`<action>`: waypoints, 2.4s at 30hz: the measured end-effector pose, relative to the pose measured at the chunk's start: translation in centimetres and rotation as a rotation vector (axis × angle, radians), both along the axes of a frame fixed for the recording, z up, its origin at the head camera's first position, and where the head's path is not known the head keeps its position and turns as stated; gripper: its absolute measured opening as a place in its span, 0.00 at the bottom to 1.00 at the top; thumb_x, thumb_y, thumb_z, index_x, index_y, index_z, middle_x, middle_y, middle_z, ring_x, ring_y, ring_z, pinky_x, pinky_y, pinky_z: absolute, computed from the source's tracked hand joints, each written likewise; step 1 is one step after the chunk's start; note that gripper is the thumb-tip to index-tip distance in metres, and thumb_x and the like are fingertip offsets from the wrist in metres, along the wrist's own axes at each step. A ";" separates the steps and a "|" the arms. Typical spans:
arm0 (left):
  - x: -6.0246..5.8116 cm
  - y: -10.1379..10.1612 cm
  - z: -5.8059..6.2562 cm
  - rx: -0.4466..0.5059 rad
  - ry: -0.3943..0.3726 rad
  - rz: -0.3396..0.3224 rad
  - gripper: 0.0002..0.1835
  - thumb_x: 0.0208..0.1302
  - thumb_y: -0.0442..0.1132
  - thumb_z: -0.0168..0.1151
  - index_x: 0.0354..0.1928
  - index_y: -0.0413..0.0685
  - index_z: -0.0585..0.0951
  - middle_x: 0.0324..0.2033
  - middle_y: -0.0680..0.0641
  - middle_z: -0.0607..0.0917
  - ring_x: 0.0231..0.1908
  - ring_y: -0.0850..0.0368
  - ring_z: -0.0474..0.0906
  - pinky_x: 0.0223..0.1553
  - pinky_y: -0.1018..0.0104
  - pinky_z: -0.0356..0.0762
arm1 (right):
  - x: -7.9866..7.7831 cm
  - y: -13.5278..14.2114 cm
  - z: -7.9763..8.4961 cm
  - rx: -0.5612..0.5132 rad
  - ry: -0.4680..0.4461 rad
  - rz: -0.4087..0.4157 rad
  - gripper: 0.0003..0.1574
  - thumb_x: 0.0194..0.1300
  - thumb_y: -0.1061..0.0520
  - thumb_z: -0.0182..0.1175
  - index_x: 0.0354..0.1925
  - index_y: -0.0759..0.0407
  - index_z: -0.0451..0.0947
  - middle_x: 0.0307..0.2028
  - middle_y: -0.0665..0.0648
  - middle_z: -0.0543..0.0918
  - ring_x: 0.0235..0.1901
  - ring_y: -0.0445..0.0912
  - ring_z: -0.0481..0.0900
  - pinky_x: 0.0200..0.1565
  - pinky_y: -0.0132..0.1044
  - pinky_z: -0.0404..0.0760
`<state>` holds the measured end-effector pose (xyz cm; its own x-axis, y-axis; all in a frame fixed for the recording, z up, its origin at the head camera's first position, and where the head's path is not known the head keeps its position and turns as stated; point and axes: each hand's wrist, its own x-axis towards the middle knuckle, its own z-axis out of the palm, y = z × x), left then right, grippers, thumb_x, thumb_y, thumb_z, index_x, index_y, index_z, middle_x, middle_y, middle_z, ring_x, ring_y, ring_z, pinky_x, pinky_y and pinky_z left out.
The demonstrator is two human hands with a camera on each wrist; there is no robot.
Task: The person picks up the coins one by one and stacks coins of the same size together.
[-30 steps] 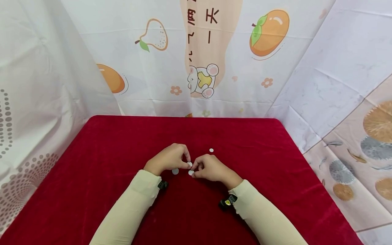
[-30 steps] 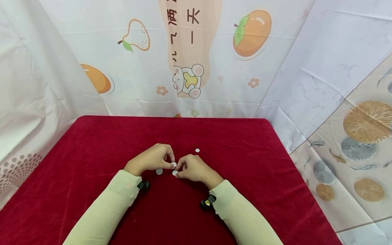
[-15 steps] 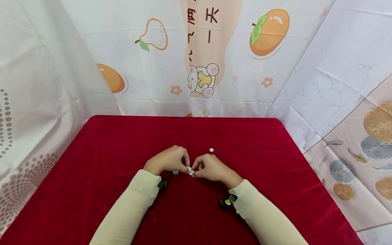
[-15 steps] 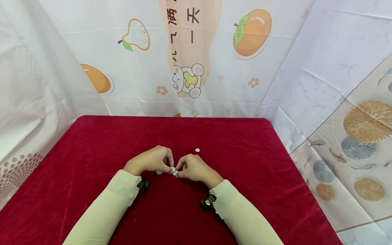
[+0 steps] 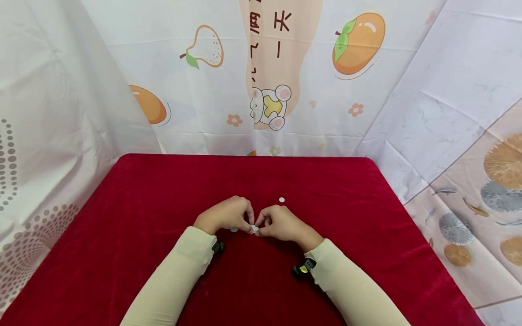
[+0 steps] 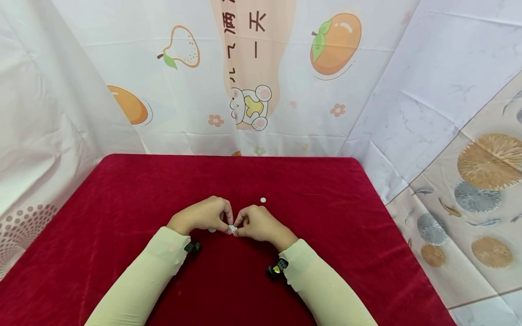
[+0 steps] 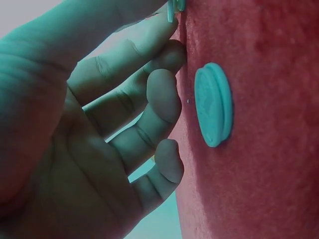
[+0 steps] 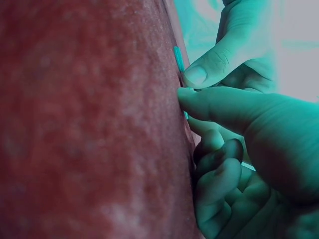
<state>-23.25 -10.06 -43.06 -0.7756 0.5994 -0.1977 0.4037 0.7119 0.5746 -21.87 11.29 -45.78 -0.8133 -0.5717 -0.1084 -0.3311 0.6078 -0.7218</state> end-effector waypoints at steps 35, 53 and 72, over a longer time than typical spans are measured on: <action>0.1 0.0 0.0 -0.019 -0.049 0.018 0.07 0.54 0.35 0.80 0.29 0.55 0.88 0.26 0.56 0.85 0.18 0.59 0.78 0.26 0.65 0.80 | -0.3 0.3 -0.5 0.017 0.060 0.030 0.10 0.60 0.62 0.70 0.36 0.45 0.85 0.19 0.46 0.79 0.19 0.37 0.72 0.25 0.30 0.73; 0.1 0.0 -0.1 -0.016 -0.038 0.019 0.08 0.55 0.35 0.79 0.27 0.56 0.88 0.24 0.57 0.85 0.18 0.59 0.79 0.25 0.64 0.81 | -0.4 0.2 -0.6 0.013 0.069 0.026 0.06 0.64 0.58 0.72 0.35 0.46 0.87 0.19 0.45 0.80 0.19 0.36 0.73 0.26 0.30 0.75; 0.0 -0.2 -0.3 -0.009 -0.061 0.021 0.07 0.56 0.35 0.78 0.29 0.55 0.88 0.27 0.56 0.85 0.20 0.58 0.79 0.27 0.64 0.82 | -0.2 0.1 -0.3 0.018 0.082 0.020 0.05 0.64 0.58 0.72 0.36 0.47 0.87 0.20 0.44 0.81 0.20 0.36 0.74 0.27 0.30 0.75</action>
